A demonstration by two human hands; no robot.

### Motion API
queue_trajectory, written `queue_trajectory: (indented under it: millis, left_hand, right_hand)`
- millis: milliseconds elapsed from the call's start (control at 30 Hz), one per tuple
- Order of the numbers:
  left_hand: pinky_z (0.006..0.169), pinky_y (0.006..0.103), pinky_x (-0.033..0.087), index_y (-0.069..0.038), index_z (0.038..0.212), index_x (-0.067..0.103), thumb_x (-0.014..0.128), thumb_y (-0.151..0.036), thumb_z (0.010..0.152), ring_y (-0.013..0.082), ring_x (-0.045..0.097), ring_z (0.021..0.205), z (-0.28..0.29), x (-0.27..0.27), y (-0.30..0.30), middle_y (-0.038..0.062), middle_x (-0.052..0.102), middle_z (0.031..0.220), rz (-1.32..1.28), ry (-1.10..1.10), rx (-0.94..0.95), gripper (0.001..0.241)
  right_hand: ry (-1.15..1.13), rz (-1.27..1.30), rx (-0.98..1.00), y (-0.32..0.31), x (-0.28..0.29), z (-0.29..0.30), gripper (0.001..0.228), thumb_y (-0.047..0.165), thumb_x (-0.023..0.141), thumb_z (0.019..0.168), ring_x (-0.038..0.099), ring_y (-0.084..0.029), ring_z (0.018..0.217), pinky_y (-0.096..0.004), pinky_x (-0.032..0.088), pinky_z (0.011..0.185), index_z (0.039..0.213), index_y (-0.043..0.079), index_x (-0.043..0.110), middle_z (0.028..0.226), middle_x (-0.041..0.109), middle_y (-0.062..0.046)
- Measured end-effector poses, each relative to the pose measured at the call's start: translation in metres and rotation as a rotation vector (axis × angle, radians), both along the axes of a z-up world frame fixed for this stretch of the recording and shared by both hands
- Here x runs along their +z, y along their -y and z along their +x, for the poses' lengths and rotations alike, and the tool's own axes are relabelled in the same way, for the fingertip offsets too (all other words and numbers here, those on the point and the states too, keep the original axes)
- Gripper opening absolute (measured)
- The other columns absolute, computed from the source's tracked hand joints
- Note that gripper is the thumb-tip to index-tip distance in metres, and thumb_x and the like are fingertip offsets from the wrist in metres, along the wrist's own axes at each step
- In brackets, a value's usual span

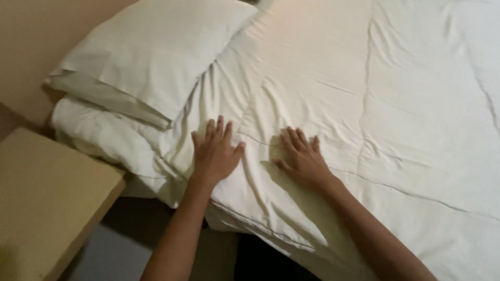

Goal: The person smooths the white bedsheet and duvet on a bed, then adjusts two white pillows against the headboard. Later, the person folds a small white cloth on a wooden desk and moves two empty glasses.

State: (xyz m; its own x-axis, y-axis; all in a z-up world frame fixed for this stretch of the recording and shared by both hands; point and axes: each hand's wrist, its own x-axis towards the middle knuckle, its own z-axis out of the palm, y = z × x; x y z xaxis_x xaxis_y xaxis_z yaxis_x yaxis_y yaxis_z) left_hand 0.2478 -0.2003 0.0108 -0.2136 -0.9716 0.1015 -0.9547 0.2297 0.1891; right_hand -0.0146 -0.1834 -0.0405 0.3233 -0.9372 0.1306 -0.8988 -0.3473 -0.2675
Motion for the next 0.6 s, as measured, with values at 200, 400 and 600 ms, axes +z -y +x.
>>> queue_trajectory:
  millis: [200, 400, 600]
  left_hand:
    - [0.123, 0.0590, 0.003, -0.006, 0.158, 0.030, 0.048, -0.057, 0.096, 0.0335, 0.015, 0.156, 0.014, -0.022, -0.005, 0.017, 0.021, 0.167, -0.037, -0.009, 0.060, 0.082]
    - [0.122, 0.0542, 0.005, -0.001, 0.157, 0.032, 0.052, -0.054, 0.094, 0.0352, 0.016, 0.154, 0.015, -0.031, -0.016, 0.021, 0.025, 0.165, -0.122, -0.091, 0.027, 0.084]
    - [0.124, 0.0519, 0.006, -0.002, 0.157, 0.033, 0.048, -0.055, 0.096, 0.0348, 0.018, 0.155, 0.012, -0.029, -0.030, 0.021, 0.026, 0.165, -0.128, -0.097, 0.029, 0.082]
  right_hand:
    - [-0.097, 0.047, 0.022, 0.009, 0.039, 0.089, 0.078, 0.067, 0.033, 0.098, 0.007, -0.033, 0.157, -0.065, 0.001, 0.120, 0.161, 0.020, 0.027, 0.170, 0.015, -0.012]
    - [-0.058, -0.110, 0.090, 0.004, 0.013, 0.077, 0.077, 0.065, 0.032, 0.100, 0.012, -0.038, 0.155, -0.060, 0.003, 0.121, 0.161, 0.016, 0.030, 0.168, 0.019, -0.018]
    - [-0.085, -0.128, 0.083, 0.000, 0.015, 0.079, 0.077, 0.064, 0.034, 0.101, 0.014, -0.039, 0.155, -0.061, 0.006, 0.121, 0.159, 0.015, 0.032, 0.167, 0.022, -0.019]
